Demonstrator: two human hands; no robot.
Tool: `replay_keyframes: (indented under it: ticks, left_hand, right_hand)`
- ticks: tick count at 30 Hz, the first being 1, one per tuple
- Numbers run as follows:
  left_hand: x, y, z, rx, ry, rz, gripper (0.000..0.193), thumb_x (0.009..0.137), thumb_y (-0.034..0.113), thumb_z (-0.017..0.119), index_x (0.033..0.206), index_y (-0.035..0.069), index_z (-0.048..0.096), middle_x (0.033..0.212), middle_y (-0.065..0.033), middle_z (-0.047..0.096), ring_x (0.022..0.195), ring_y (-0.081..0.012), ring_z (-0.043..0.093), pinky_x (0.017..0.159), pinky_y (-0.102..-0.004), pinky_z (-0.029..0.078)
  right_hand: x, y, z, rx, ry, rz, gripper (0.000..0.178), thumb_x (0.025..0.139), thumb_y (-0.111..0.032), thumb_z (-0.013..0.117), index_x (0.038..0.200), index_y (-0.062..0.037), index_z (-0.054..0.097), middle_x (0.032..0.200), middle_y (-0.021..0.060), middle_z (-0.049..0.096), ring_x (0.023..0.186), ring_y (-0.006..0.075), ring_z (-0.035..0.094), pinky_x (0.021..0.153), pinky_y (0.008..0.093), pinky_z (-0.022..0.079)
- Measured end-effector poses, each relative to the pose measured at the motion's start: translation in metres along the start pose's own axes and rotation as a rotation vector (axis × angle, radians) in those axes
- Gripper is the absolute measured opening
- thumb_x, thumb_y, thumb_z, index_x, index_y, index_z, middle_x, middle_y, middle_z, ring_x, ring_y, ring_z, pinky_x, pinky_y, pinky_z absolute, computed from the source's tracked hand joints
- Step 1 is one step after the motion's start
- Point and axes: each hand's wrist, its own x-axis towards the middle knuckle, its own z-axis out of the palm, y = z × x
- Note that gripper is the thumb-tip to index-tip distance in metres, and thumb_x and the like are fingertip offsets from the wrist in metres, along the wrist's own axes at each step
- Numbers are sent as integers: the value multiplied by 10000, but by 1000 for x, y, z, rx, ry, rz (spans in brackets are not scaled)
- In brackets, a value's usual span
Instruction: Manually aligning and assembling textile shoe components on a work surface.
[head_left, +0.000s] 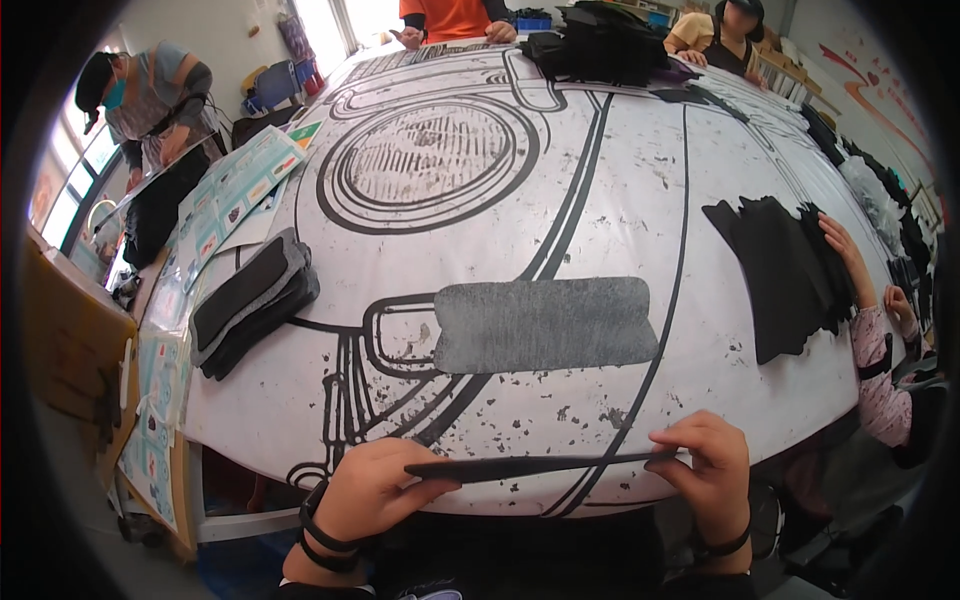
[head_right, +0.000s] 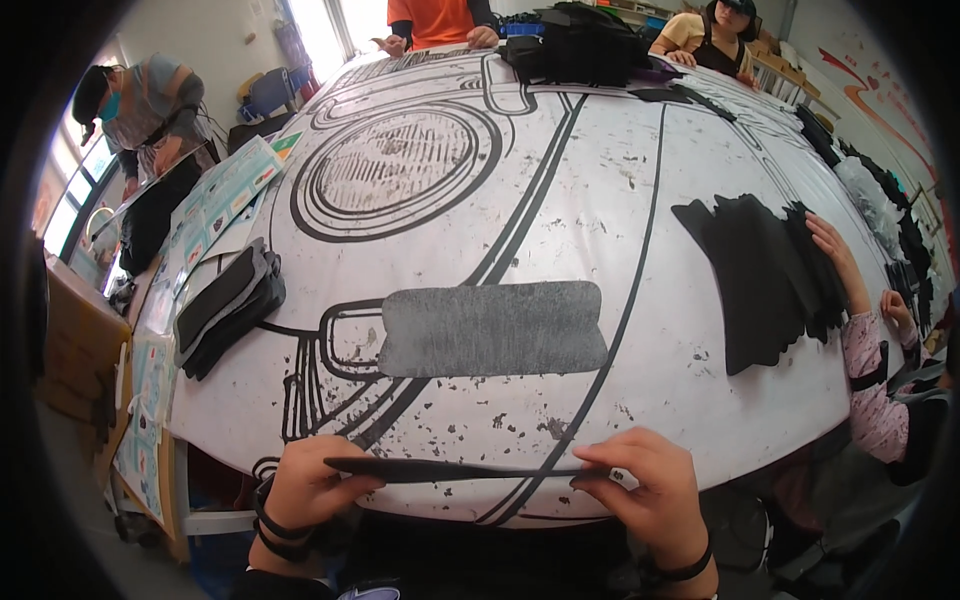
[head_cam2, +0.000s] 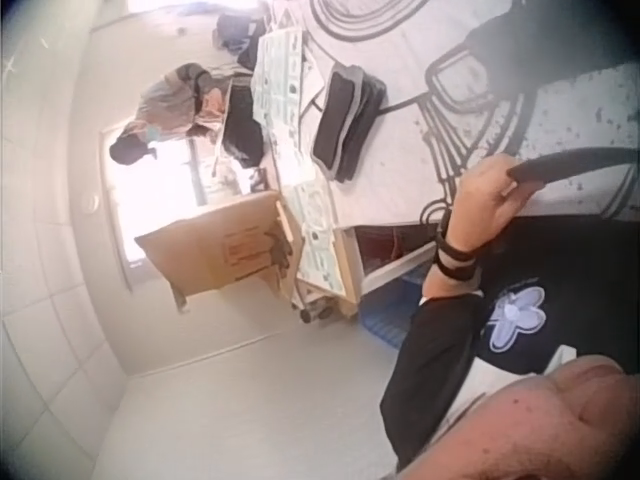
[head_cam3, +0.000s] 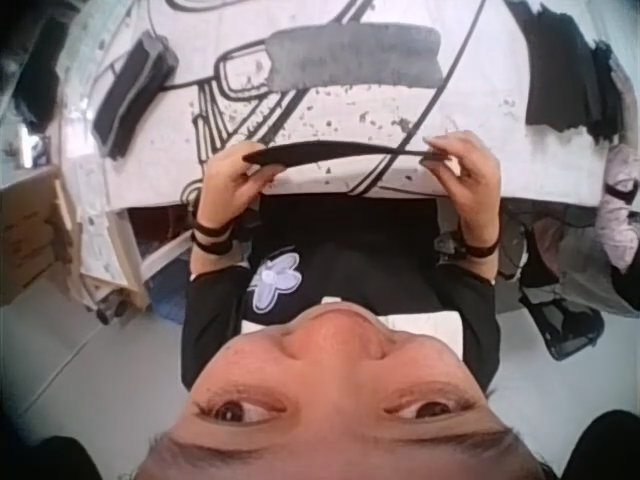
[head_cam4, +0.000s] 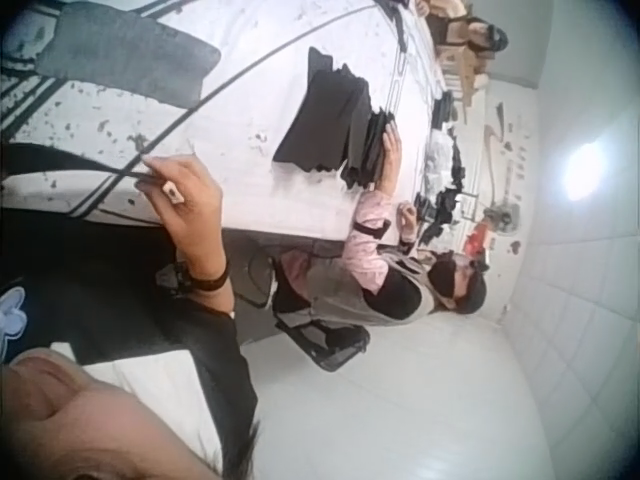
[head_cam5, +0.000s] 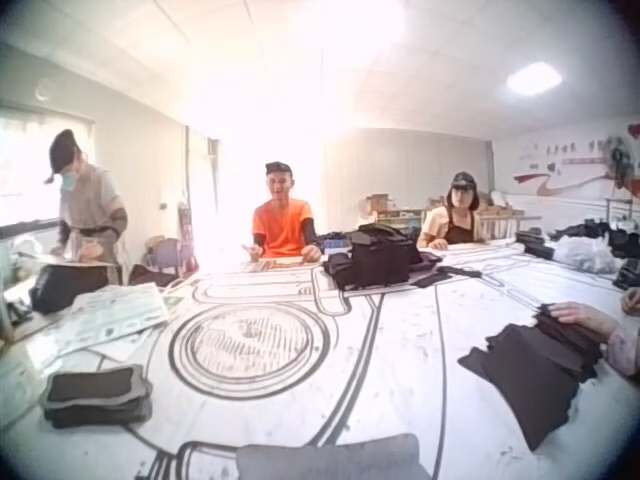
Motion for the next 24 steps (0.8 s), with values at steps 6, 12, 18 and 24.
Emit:
replay_keyframes:
  ticks: [6,12,18,24]
  left_hand:
    - [0,-11,9,22,-96,102,518,595,-101,618,1078,75,679,978,-79,640,867,-260,613,726,-330,485]
    - [2,-8,8,299,4,100,409,627,-37,677,1016,87,691,908,-61,644,796,-258,605,723,-345,473]
    - [21,-11,5,320,61,108,207,733,54,714,930,42,651,935,-90,648,843,-285,618,746,-368,476]
    - [34,-21,6,420,72,117,216,790,75,684,986,7,627,1166,-161,584,1031,-339,578,884,-388,462]
  right_hand:
    - [0,17,2,-337,58,-263,331,602,67,708,915,-31,663,923,100,623,812,244,610,660,326,474]
    - [10,19,5,-500,-13,-339,280,630,-11,716,891,-28,617,952,110,630,823,299,604,696,377,481]
    - [23,24,5,-540,-3,-331,258,660,-33,712,887,-32,589,1095,161,618,943,330,599,794,417,479]
    - [29,30,10,-690,0,-311,252,714,-16,666,938,-28,550,1172,198,591,1066,356,568,923,464,427]
